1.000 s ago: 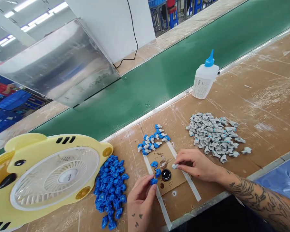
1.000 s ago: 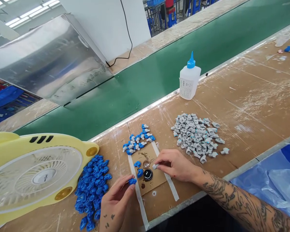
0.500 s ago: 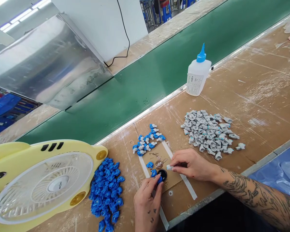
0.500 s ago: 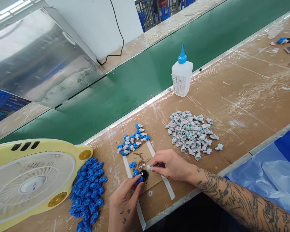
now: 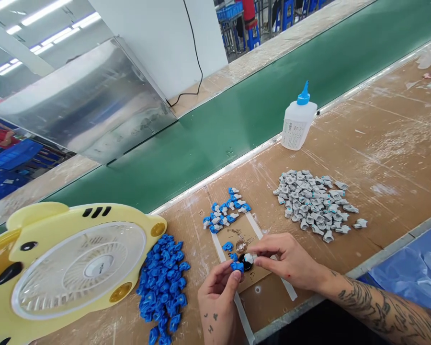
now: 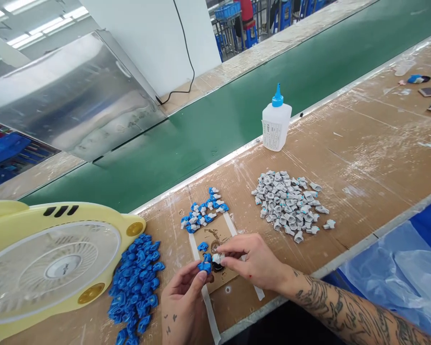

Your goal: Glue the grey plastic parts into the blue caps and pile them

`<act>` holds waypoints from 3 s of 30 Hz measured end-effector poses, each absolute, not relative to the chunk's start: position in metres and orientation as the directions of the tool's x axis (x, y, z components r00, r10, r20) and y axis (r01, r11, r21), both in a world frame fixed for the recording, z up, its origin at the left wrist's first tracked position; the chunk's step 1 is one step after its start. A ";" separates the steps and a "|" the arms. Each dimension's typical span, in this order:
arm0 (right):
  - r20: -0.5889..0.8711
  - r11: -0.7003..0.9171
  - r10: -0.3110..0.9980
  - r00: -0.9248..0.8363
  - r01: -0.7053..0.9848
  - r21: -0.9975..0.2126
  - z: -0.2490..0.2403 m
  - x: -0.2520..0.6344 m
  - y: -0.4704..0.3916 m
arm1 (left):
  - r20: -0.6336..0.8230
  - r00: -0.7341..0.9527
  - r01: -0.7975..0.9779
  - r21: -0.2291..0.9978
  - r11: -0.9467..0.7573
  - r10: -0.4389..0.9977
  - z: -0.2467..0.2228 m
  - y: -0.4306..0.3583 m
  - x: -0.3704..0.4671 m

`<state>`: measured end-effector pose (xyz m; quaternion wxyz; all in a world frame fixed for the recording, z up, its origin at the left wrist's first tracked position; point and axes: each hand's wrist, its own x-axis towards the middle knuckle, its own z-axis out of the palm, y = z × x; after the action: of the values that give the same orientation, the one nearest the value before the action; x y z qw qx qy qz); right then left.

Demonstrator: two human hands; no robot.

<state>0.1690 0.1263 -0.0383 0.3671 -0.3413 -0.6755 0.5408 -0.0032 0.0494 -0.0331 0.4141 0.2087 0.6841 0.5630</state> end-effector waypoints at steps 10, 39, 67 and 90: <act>0.450 0.535 0.740 -0.500 0.030 -0.845 -0.034 0.156 0.119 | -0.416 -0.449 -0.385 0.889 0.250 0.791 -0.029 0.053 0.004; 0.227 0.766 0.641 -0.733 0.628 -0.135 -0.020 0.223 0.209 | -0.154 -0.533 0.242 0.914 0.325 0.832 -0.033 0.098 -0.089; 0.113 0.483 0.641 -0.759 0.285 -0.828 -0.032 0.208 0.181 | -0.085 -0.138 0.982 0.116 0.147 0.987 -0.007 0.115 -0.139; -0.216 -0.244 0.788 -0.576 0.029 -0.969 -0.054 0.186 0.158 | -0.372 -0.469 -0.332 0.915 0.231 0.801 -0.025 0.051 -0.031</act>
<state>0.1864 0.1579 -0.0538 0.2728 -0.3707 -0.5510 0.6961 -0.0309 0.0514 -0.0250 0.4796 0.1890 0.6210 0.5904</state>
